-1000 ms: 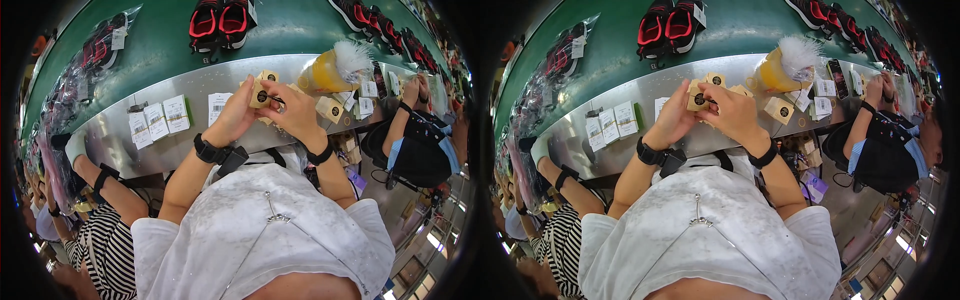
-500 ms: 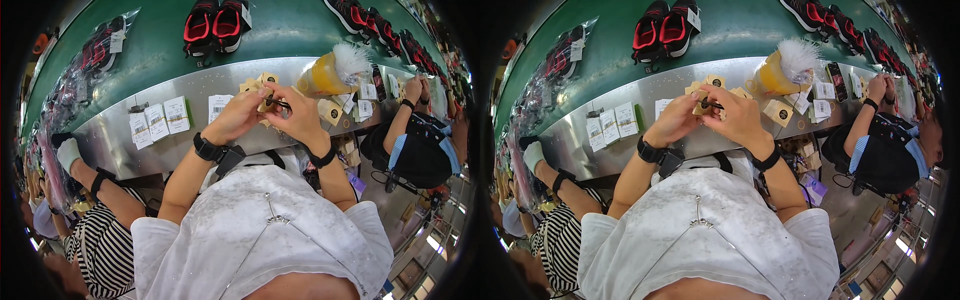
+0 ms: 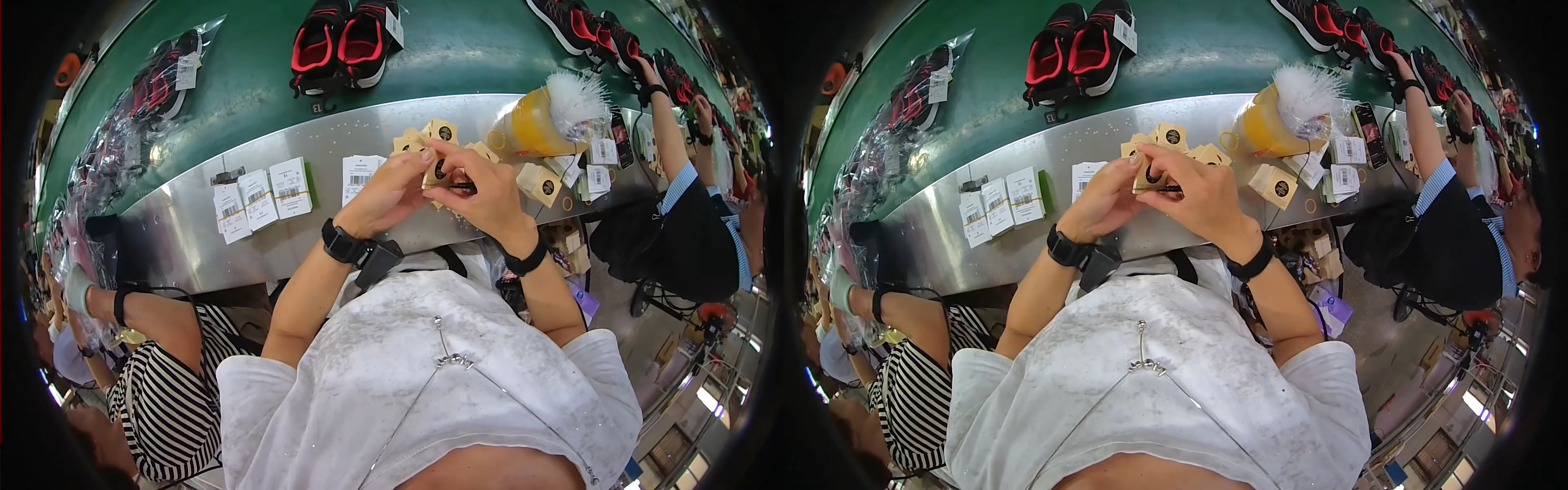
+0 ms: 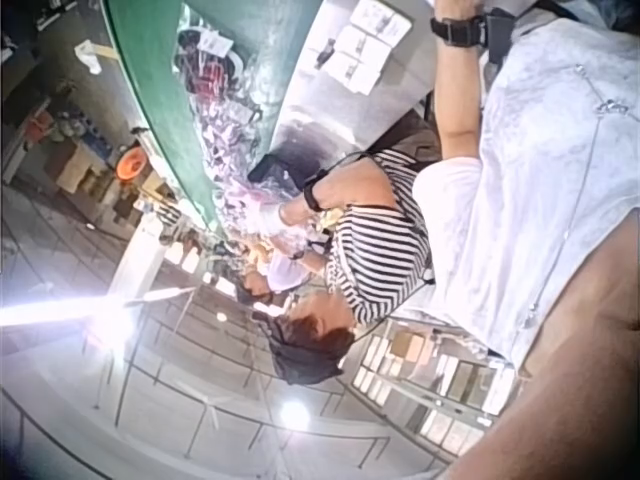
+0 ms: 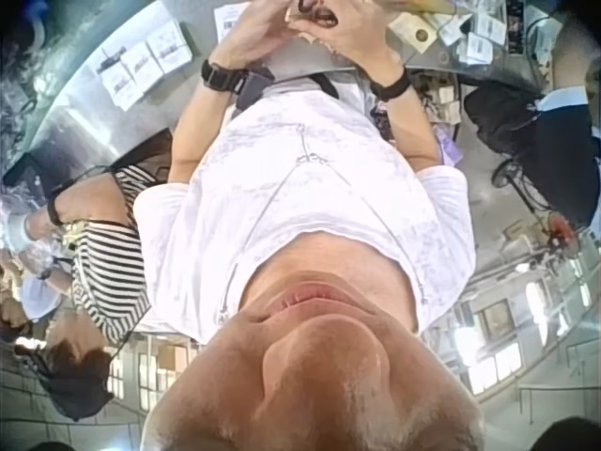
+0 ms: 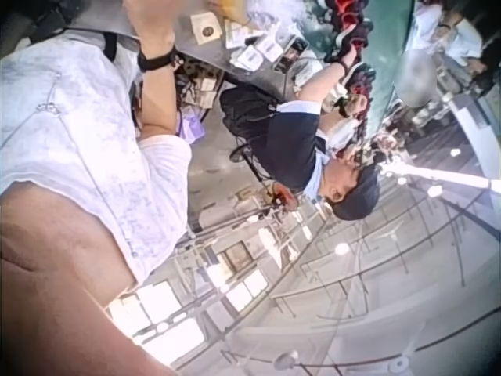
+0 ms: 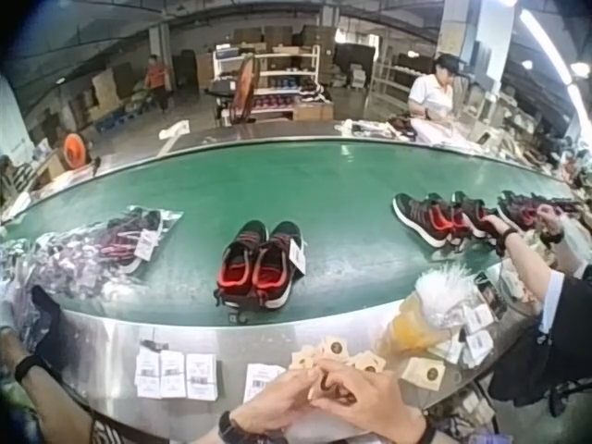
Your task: Tagging and preparing shoes for packaging at an assembly line.
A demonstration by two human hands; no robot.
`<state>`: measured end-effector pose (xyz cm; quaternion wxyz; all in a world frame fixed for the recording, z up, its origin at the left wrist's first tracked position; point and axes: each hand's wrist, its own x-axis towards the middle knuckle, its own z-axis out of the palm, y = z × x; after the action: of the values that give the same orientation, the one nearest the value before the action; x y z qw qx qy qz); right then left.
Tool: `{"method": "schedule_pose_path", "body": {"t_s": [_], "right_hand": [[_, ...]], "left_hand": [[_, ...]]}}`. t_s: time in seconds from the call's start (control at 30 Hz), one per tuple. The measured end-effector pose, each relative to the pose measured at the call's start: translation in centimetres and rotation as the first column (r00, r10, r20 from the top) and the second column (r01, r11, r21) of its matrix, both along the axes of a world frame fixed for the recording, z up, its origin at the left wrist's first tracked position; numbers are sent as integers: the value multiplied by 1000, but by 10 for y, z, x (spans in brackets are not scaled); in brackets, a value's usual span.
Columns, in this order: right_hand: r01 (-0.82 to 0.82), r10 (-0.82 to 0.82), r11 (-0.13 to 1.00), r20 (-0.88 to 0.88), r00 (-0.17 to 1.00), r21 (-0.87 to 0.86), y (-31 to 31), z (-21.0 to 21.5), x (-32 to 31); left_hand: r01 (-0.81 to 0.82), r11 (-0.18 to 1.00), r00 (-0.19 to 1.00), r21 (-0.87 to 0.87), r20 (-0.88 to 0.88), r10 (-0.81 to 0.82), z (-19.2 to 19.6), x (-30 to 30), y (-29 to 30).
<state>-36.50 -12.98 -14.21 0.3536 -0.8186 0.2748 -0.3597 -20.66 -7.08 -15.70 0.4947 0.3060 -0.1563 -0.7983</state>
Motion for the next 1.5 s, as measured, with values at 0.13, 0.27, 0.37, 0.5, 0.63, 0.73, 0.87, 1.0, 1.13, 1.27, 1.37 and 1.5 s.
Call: {"method": "schedule_pose_path", "body": {"t_s": [0.13, 0.27, 0.37, 0.5, 0.63, 0.73, 0.87, 1.0, 1.13, 1.27, 1.37, 1.5], "right_hand": [[-14, 19, 998, -82, 996, 66, 2, 11, -1], [195, -204, 974, 78, 976, 119, -1, 18, 7], [176, -155, 979, -187, 970, 102, -6, 23, -12], [100, -81, 990, -181, 980, 101, -4, 25, -13], [95, -71, 989, -202, 977, 115, -4, 32, -13], [81, -59, 992, -207, 977, 99, -4, 32, -14], [78, -60, 993, -197, 979, 85, -5, 32, -13], [79, -57, 993, -222, 973, 93, -5, 32, -14], [74, -60, 997, -298, 953, 35, -4, 44, -14], [145, -137, 989, -301, 944, 5, 4, 41, -17], [200, -149, 972, -332, 931, 126, 8, 33, -23], [217, -102, 955, -465, 879, 202, 3, 25, -49]], "left_hand": [[-52, 998, 998, 34, -34, 53, 5, -5, 0], [-60, 997, 990, -47, -127, 54, 6, 0, -2], [-35, 993, 985, -117, -171, 14, 5, 5, -2], [-26, 990, 992, -141, -129, 7, 5, 5, -1], [-1, 986, 997, -166, -76, -12, 2, 5, 0], [17, 982, 996, -189, -88, -34, 1, 6, -1], [31, 984, 998, -175, -57, -42, 5, 7, -1], [27, 983, 999, -179, -34, -34, 5, 6, 1], [64, 972, 990, -227, 137, -33, 10, 6, 0], [174, 938, 844, -300, 536, 14, 18, -10, 3], [164, 914, 743, -372, 655, 133, 10, -15, -3], [217, 937, 467, -273, 872, 146, 11, -14, -12]]}}
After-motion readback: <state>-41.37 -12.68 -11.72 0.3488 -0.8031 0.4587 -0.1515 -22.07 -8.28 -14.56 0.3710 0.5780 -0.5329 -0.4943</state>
